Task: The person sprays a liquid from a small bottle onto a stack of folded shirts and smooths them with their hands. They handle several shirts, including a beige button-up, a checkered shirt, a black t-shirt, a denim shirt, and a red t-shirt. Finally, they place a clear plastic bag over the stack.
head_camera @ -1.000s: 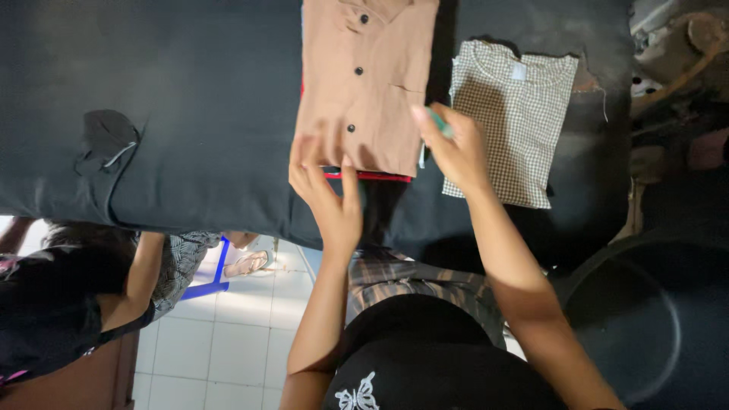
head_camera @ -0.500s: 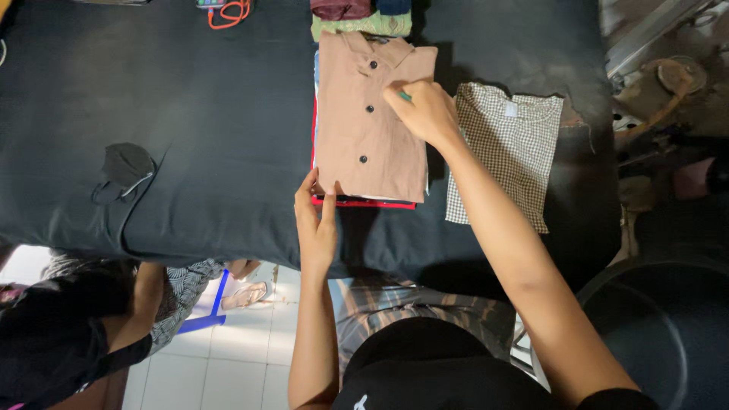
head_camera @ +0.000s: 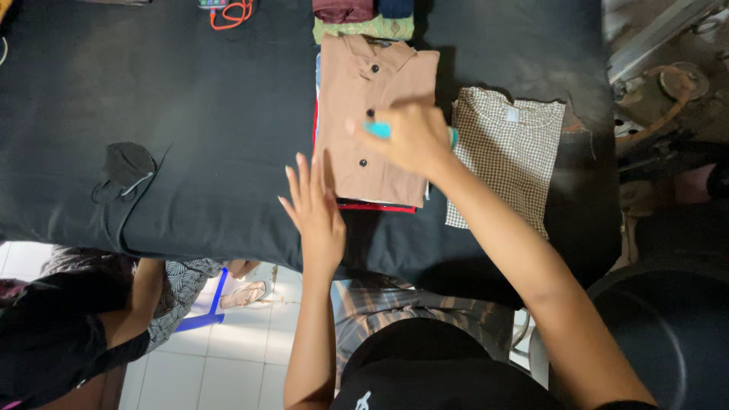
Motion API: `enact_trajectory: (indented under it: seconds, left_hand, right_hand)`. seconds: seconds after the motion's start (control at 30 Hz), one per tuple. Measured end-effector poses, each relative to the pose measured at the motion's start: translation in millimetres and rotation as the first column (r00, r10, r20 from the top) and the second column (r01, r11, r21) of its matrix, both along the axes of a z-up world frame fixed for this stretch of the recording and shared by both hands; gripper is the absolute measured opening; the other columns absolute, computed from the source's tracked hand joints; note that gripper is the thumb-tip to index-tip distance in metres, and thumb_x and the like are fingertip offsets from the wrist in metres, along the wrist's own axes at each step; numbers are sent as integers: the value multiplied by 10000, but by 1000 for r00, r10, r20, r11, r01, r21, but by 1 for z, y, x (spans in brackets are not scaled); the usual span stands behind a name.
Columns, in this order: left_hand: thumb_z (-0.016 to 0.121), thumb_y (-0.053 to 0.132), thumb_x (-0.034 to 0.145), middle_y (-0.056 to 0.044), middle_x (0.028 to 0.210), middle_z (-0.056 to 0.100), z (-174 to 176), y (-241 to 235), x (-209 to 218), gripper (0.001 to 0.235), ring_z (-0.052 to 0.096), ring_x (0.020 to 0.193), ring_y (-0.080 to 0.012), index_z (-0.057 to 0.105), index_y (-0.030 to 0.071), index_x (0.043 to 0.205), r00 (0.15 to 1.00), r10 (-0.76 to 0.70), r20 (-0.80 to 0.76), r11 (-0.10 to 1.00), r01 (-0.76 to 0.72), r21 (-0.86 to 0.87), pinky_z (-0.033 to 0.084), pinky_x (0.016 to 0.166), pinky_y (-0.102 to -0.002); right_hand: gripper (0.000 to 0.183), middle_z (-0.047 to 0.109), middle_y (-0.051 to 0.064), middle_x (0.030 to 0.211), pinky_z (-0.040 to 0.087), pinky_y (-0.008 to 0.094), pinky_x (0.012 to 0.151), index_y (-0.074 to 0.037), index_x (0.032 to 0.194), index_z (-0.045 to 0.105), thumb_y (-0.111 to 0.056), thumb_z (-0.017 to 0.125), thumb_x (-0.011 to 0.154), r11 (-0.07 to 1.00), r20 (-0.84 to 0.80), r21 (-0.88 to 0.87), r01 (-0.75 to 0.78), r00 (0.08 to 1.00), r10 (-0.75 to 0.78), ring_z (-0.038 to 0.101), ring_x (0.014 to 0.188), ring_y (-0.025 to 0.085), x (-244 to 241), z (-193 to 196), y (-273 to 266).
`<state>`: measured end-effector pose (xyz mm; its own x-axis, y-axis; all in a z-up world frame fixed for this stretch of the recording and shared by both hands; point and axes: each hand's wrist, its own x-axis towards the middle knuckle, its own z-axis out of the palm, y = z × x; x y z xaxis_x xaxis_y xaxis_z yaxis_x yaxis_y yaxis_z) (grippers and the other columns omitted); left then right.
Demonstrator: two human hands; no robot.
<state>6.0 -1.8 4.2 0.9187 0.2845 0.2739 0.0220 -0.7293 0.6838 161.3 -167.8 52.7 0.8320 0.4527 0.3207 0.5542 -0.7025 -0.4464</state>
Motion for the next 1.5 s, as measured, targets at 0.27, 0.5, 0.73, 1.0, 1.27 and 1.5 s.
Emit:
enact_trajectory:
  seconds: [0.27, 0.5, 0.73, 1.0, 1.27, 1.5]
  left_hand:
    - [528, 225, 1082, -132, 1707, 225, 10, -5, 24, 555, 94, 1589, -408, 351, 94, 1591, 997, -79, -12, 991, 80, 106, -14, 1183, -730]
    - [581, 242, 1074, -220, 1514, 464, 12, 3, 16, 504, 491, 1363, -359, 466, 28, 1515, 996, -41, 79, 984, 54, -167, 424, 1132, -421]
    - [660, 276, 1034, -77, 999, 700, -6, 42, 22, 332, 667, 878, -152, 673, -19, 1185, 998, 57, -10, 887, -55, -458, 548, 816, -292]
    - [717, 181, 999, 47, 844, 601, -11, 54, 38, 206, 544, 741, -39, 676, 10, 1106, 994, -102, 35, 624, 91, -776, 465, 696, -207]
    - [697, 136, 984, 54, 843, 619, 5, 53, 17, 156, 526, 739, -39, 660, 29, 1091, 957, -285, -47, 579, 133, -804, 424, 670, -209]
    - [711, 307, 970, -53, 921, 731, 28, 40, 40, 369, 666, 859, -116, 675, -6, 1162, 946, -218, -239, 842, 59, -536, 519, 777, -256]
  right_hand:
    - [387, 715, 116, 731, 525, 387, 537, -123, 879, 786, -477, 667, 982, 998, 374, -41, 43, 927, -25, 707, 634, 266, -10, -3, -11]
    - [627, 635, 55, 608, 495, 334, 557, -71, 755, 704, -612, 539, 1024, 869, -463, 229, 438, 834, -299, 642, 543, 172, 14, -23, -50]
    - [369, 659, 36, 792, 463, 269, 406, -26, 990, 665, -392, 621, 970, 485, -755, 648, 587, 577, 311, 588, 483, 120, -77, -60, -106]
    - [325, 748, 60, 878, 479, 242, 497, -11, 1141, 633, -163, 760, 884, 596, -768, 593, 542, 603, 216, 584, 527, 105, -103, -82, -77]
    - [266, 677, 30, 823, 509, 264, 590, -43, 1078, 628, -126, 772, 870, 497, -717, 695, 519, 554, 424, 633, 660, 110, -98, -73, -112]
    - [249, 599, -14, 944, 453, 263, 682, -51, 1144, 682, -145, 804, 948, 393, -725, 689, 609, 576, 379, 571, 820, 93, -53, -92, -91]
